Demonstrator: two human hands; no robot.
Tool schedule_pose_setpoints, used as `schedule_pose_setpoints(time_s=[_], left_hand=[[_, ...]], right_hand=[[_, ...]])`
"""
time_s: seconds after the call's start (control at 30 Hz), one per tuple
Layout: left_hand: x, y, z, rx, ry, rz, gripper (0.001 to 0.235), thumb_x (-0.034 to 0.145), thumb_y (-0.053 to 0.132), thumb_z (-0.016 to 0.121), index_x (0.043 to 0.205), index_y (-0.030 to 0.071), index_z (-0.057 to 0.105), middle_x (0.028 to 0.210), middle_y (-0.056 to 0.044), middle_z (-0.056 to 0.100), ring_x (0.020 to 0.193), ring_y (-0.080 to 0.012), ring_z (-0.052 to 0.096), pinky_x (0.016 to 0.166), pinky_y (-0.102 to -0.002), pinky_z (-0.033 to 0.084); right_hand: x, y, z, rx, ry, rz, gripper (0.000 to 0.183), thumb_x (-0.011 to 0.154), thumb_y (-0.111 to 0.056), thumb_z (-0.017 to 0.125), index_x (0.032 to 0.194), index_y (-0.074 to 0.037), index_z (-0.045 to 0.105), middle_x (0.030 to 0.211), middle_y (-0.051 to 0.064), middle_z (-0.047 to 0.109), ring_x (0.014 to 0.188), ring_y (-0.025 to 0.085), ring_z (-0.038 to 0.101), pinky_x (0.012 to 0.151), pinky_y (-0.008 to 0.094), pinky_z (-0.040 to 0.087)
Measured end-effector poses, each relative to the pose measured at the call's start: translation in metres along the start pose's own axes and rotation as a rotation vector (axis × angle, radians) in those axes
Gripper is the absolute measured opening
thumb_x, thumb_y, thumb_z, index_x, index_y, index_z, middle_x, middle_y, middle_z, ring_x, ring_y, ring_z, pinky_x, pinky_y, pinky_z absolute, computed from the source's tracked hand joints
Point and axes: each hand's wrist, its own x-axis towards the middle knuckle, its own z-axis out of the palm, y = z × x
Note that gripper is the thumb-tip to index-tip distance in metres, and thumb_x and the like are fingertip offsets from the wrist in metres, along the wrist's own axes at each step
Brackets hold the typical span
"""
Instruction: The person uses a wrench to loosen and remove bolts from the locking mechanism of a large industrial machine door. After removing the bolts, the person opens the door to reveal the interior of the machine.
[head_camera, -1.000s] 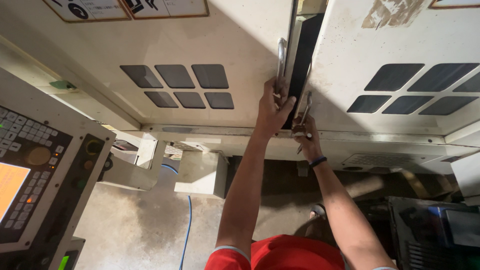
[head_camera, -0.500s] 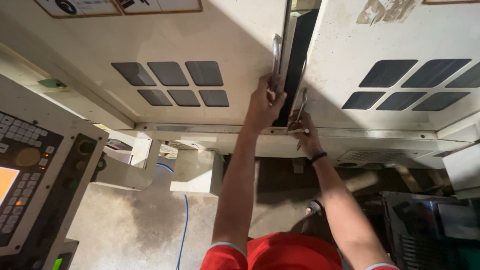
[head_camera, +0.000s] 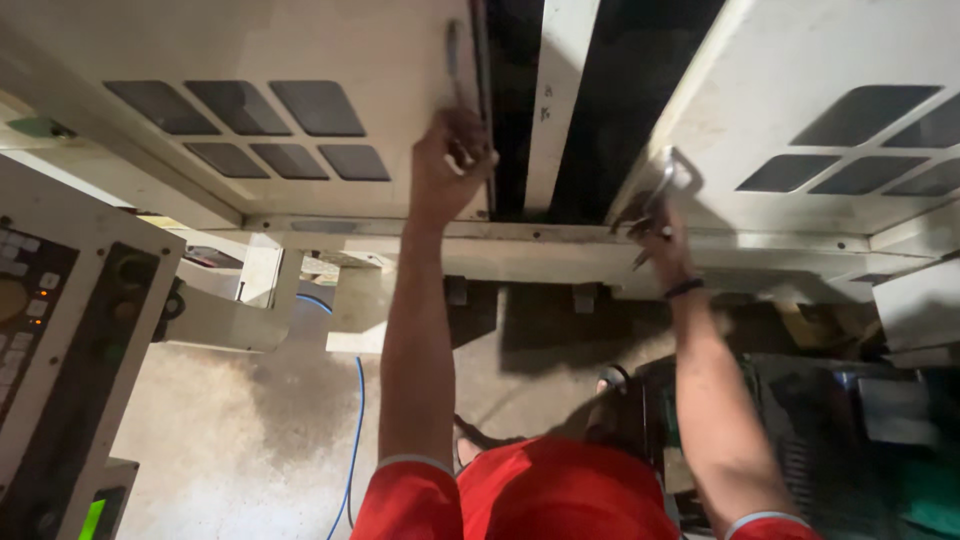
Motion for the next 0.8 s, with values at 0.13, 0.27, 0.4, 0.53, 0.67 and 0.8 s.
schedule_pose_setpoints(time_s=[0.13, 0.27, 0.4, 0.53, 0.67, 0.8], left_hand=[[-0.007, -0.007, -0.027, -0.084, 0.134, -0.039, 0.038, 0.087, -0.005, 0.083, 0.111, 0.009, 0.058, 0.090, -0.001, 0.061, 0.075, -0.0089, 0.056, 0.063, -0.026, 0.047], [-0.012, -0.017, -0.052, -0.090, 0.261, -0.018, 0.042, 0.089, -0.005, 0.082, 0.116, 0.008, 0.053, 0.096, -0.001, 0.058, 0.081, -0.0090, 0.056, 0.065, -0.025, 0.048], [-0.011, -0.031, -0.081, -0.091, 0.366, -0.025, 0.042, 0.092, -0.006, 0.082, 0.117, 0.008, 0.052, 0.095, 0.000, 0.055, 0.080, -0.0088, 0.050, 0.067, -0.026, 0.047], [-0.011, -0.040, -0.109, -0.130, 0.384, 0.060, 0.039, 0.098, -0.006, 0.080, 0.120, 0.009, 0.051, 0.097, 0.000, 0.051, 0.077, -0.0077, 0.043, 0.067, -0.024, 0.040], [-0.011, -0.037, -0.130, -0.048, 0.429, 0.023, 0.035, 0.101, -0.003, 0.079, 0.118, 0.008, 0.052, 0.095, -0.001, 0.053, 0.082, -0.0101, 0.051, 0.070, -0.026, 0.044], [0.001, -0.033, -0.154, 0.042, 0.535, 0.001, 0.034, 0.103, 0.005, 0.077, 0.122, 0.006, 0.049, 0.095, -0.001, 0.058, 0.082, -0.0108, 0.054, 0.072, -0.028, 0.046]], right_hand=[[-0.007, 0.005, -0.030, 0.068, 0.088, -0.073, 0.036, 0.099, -0.023, 0.053, 0.134, -0.011, 0.054, 0.113, 0.003, 0.063, 0.100, 0.015, 0.062, 0.085, 0.032, 0.054], [-0.017, 0.010, -0.056, -0.099, 0.258, -0.175, 0.034, 0.093, -0.010, 0.054, 0.125, -0.004, 0.056, 0.106, 0.003, 0.059, 0.099, 0.016, 0.057, 0.096, 0.032, 0.049], [-0.012, 0.019, -0.069, 0.260, 0.285, -0.381, 0.051, 0.077, 0.000, 0.058, 0.128, -0.003, 0.055, 0.108, 0.003, 0.058, 0.102, 0.017, 0.057, 0.099, 0.031, 0.051], [-0.018, 0.021, -0.085, 0.183, 0.475, -0.289, 0.061, 0.071, 0.003, 0.055, 0.132, -0.004, 0.053, 0.113, 0.008, 0.058, 0.113, 0.022, 0.060, 0.093, 0.037, 0.053], [-0.029, 0.017, -0.094, 0.138, 0.500, -0.339, 0.081, 0.076, 0.012, 0.064, 0.153, -0.002, 0.042, 0.136, 0.011, 0.053, 0.138, 0.026, 0.052, 0.106, 0.038, 0.054], [-0.064, 0.016, -0.092, 0.103, 0.602, -0.197, 0.071, 0.083, 0.008, 0.065, 0.151, -0.005, 0.047, 0.136, 0.012, 0.057, 0.132, 0.026, 0.055, 0.100, 0.036, 0.056]])
